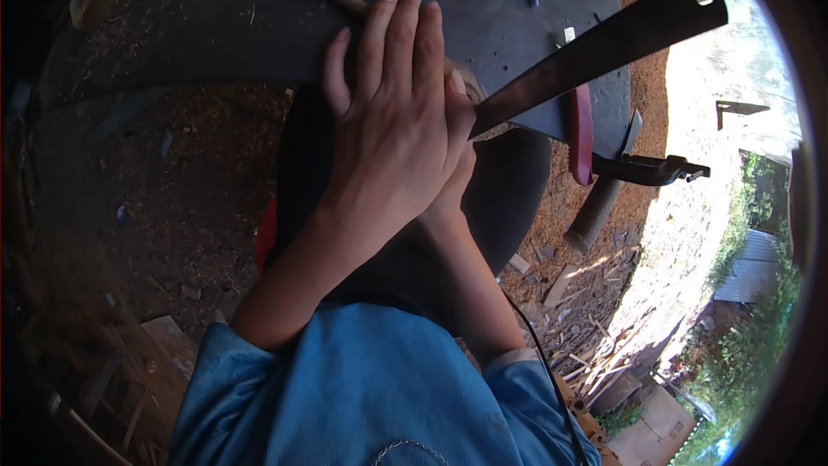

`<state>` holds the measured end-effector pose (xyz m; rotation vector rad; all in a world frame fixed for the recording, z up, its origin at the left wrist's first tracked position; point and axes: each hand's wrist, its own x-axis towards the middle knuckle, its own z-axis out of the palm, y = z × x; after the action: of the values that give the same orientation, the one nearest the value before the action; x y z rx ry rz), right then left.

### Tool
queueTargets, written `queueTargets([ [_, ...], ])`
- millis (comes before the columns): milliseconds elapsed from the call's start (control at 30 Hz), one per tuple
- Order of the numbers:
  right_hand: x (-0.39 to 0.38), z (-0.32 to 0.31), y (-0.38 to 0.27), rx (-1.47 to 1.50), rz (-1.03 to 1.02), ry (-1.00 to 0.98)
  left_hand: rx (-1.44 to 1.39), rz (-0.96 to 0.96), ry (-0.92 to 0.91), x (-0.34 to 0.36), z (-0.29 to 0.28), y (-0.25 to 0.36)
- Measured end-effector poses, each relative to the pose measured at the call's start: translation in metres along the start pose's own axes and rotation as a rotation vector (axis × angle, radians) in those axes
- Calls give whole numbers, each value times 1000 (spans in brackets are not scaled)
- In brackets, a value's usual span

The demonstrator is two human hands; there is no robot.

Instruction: Use a carving tool and a saw blade to shape and detail a small wooden object.

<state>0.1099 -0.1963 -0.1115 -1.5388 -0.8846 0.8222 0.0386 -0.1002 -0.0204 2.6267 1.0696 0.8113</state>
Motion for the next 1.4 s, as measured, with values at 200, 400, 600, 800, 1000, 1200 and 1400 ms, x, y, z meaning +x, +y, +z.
queueTargets([
  [200,-12,5,8,-176,-85,182,-4,1,-15,3,7,-2],
  [400,-37,3,60,-8,1,106,-8,-1,-47,2,7,0],
  [600,-13,5,31,-208,-327,217,7,-12,-35,5,3,0],
  [800,-2,6,-2,-146,-269,155,-20,-17,-41,-1,2,0],
  [1000,-11,9,-6,-193,-154,209,-11,-12,-9,-2,9,-2],
  [1200,-48,-5,17,-102,168,48,-4,-19,-60,-2,7,0],
  [1400,-23,-2,-3,-222,-232,201,-13,-2,-37,-2,7,1],
])
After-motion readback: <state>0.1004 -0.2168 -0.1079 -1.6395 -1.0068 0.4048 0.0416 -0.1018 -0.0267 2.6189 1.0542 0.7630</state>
